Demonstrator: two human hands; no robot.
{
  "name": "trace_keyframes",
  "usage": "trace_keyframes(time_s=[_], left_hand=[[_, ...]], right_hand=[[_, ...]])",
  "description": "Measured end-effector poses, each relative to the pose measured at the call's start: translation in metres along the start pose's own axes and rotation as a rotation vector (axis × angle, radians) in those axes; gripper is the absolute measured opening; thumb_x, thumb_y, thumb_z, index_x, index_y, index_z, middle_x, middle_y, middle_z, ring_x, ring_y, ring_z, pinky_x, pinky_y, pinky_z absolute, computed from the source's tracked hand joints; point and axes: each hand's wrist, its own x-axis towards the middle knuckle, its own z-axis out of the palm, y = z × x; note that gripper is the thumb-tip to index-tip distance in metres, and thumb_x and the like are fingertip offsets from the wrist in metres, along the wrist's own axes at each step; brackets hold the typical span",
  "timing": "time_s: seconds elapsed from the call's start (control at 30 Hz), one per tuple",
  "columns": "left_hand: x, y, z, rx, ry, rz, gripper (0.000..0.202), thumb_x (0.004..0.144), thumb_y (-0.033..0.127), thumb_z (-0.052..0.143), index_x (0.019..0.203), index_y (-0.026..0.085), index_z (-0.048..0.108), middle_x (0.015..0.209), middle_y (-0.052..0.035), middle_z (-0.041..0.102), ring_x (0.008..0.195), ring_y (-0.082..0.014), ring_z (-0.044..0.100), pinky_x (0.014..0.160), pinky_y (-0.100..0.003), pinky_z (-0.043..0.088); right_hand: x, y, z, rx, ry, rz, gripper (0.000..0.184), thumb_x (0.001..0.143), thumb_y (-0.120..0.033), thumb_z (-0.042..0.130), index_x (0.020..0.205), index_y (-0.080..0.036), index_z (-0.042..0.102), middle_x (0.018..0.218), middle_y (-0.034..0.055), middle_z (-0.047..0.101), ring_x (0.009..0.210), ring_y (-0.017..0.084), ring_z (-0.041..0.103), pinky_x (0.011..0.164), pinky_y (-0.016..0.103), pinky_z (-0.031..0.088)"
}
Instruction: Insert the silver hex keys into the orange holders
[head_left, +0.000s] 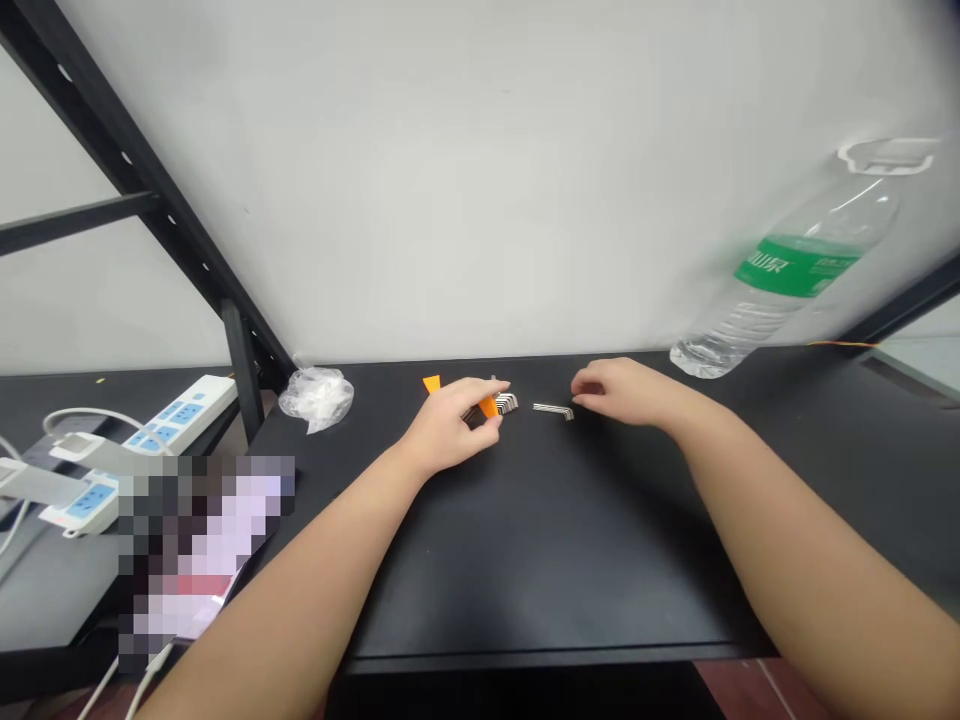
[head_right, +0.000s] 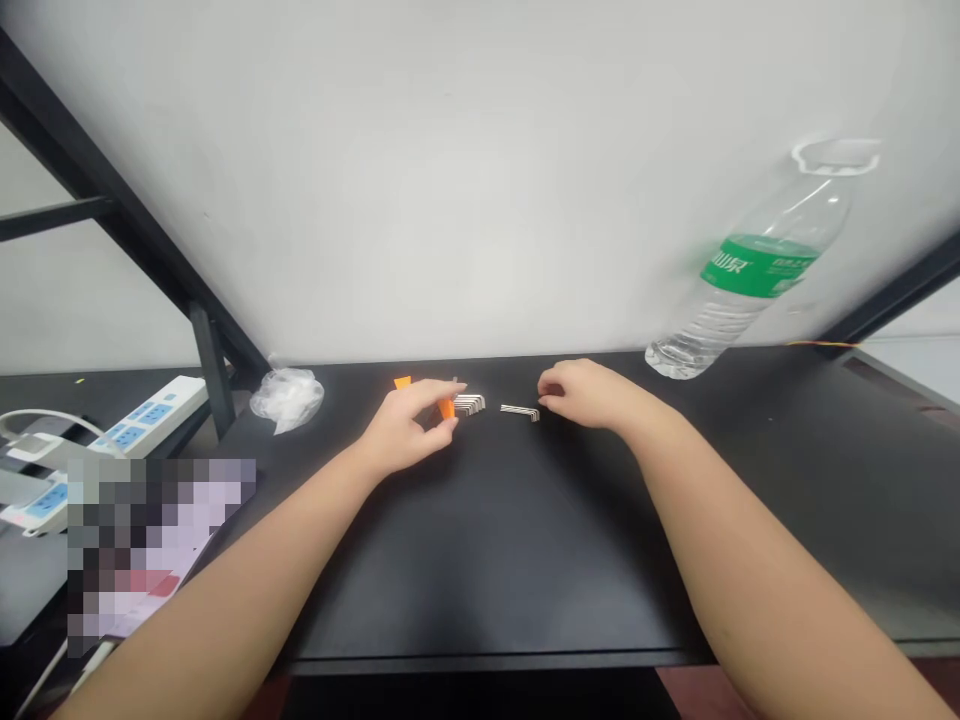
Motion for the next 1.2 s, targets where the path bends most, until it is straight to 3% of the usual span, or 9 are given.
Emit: trace_keyframes(time_s=[0.2, 0.33, 0.5, 0.6, 0.7, 0.8, 0.9, 1.03, 1.2], left_hand=[[0.001, -0.003, 0.003, 0.028, 0.027, 0.021, 0.04, 0.089, 0.023, 0.066, 0.128, 0.025, 0.07, 0.115, -0.0057, 0.073, 0.095, -0.0171, 0.07, 0.091, -0.034, 0.059], [0.001, -0.003, 0.004, 0.013, 0.02, 0.027, 0.039, 0.089, 0.023, 0.065, 0.128, 0.025, 0.071, 0.115, -0.0057, 0.072, 0.089, -0.015, 0.069, 0.084, -0.031, 0.059], [0.0, -0.003, 0.003, -0.003, -0.004, 0.012, 0.043, 0.089, 0.024, 0.066, 0.132, 0.026, 0.069, 0.117, -0.0058, 0.07, 0.09, -0.0145, 0.067, 0.079, -0.029, 0.058], [-0.001, -0.004, 0.003, 0.003, -0.004, -0.001, 0.045, 0.089, 0.024, 0.067, 0.134, 0.026, 0.067, 0.119, -0.0062, 0.069, 0.092, -0.0151, 0.067, 0.082, -0.03, 0.058], [-0.001, -0.005, 0.003, 0.013, -0.007, -0.001, 0.045, 0.089, 0.025, 0.067, 0.134, 0.026, 0.067, 0.119, -0.0061, 0.068, 0.09, -0.0147, 0.066, 0.083, -0.03, 0.058], [0.0, -0.005, 0.003, 0.025, -0.022, 0.009, 0.041, 0.09, 0.025, 0.066, 0.131, 0.026, 0.069, 0.116, -0.0062, 0.069, 0.089, -0.0147, 0.067, 0.082, -0.03, 0.059], [0.001, -0.005, 0.003, 0.042, -0.009, 0.029, 0.041, 0.088, 0.025, 0.067, 0.13, 0.025, 0.068, 0.118, -0.0069, 0.069, 0.098, -0.0177, 0.068, 0.088, -0.033, 0.059], [0.0, -0.004, 0.003, 0.077, 0.001, 0.015, 0.052, 0.087, 0.027, 0.069, 0.138, 0.024, 0.061, 0.122, -0.0065, 0.071, 0.108, -0.0205, 0.069, 0.099, -0.037, 0.057], [0.001, 0.0, 0.001, 0.099, -0.016, -0.036, 0.058, 0.086, 0.027, 0.069, 0.142, 0.023, 0.055, 0.13, -0.0058, 0.07, 0.111, -0.0198, 0.07, 0.098, -0.033, 0.057]], right_hand=[[0.005, 0.0, 0.009, 0.078, -0.061, 0.006, 0.017, 0.086, -0.029, 0.063, 0.089, -0.025, 0.079, 0.092, 0.0033, 0.077, 0.077, 0.02, 0.068, 0.071, 0.031, 0.051], [0.006, -0.001, 0.008, 0.078, -0.089, 0.012, 0.018, 0.085, -0.028, 0.061, 0.09, -0.025, 0.079, 0.093, 0.0034, 0.077, 0.077, 0.02, 0.068, 0.069, 0.03, 0.05], [0.007, -0.001, 0.011, 0.012, -0.201, 0.131, 0.009, 0.075, -0.022, 0.065, 0.079, -0.023, 0.073, 0.079, 0.0035, 0.074, 0.066, 0.02, 0.065, 0.057, 0.029, 0.044], [0.006, -0.008, 0.011, -0.01, -0.184, 0.185, 0.003, 0.07, -0.02, 0.067, 0.072, -0.022, 0.067, 0.072, 0.0024, 0.071, 0.06, 0.019, 0.062, 0.053, 0.029, 0.041], [0.002, -0.023, 0.005, 0.104, -0.052, 0.104, 0.004, 0.073, -0.02, 0.064, 0.077, -0.022, 0.064, 0.073, 0.0003, 0.07, 0.064, 0.017, 0.062, 0.058, 0.028, 0.045], [-0.004, -0.047, -0.002, 0.304, 0.096, -0.068, 0.012, 0.083, -0.023, 0.059, 0.092, -0.023, 0.067, 0.08, 0.0, 0.072, 0.069, 0.017, 0.064, 0.065, 0.029, 0.05], [-0.007, -0.071, -0.004, 0.325, 0.22, -0.248, 0.012, 0.087, -0.025, 0.06, 0.093, -0.023, 0.071, 0.086, 0.0031, 0.071, 0.072, 0.018, 0.063, 0.067, 0.031, 0.051], [-0.007, -0.087, 0.0, 0.282, 0.273, -0.398, 0.018, 0.094, -0.021, 0.057, 0.099, -0.023, 0.074, 0.095, 0.0067, 0.071, 0.077, 0.02, 0.064, 0.069, 0.033, 0.052], [-0.009, -0.087, 0.001, 0.172, 0.278, -0.414, 0.023, 0.097, -0.018, 0.052, 0.105, -0.024, 0.074, 0.103, 0.0083, 0.069, 0.085, 0.021, 0.066, 0.077, 0.036, 0.055]])
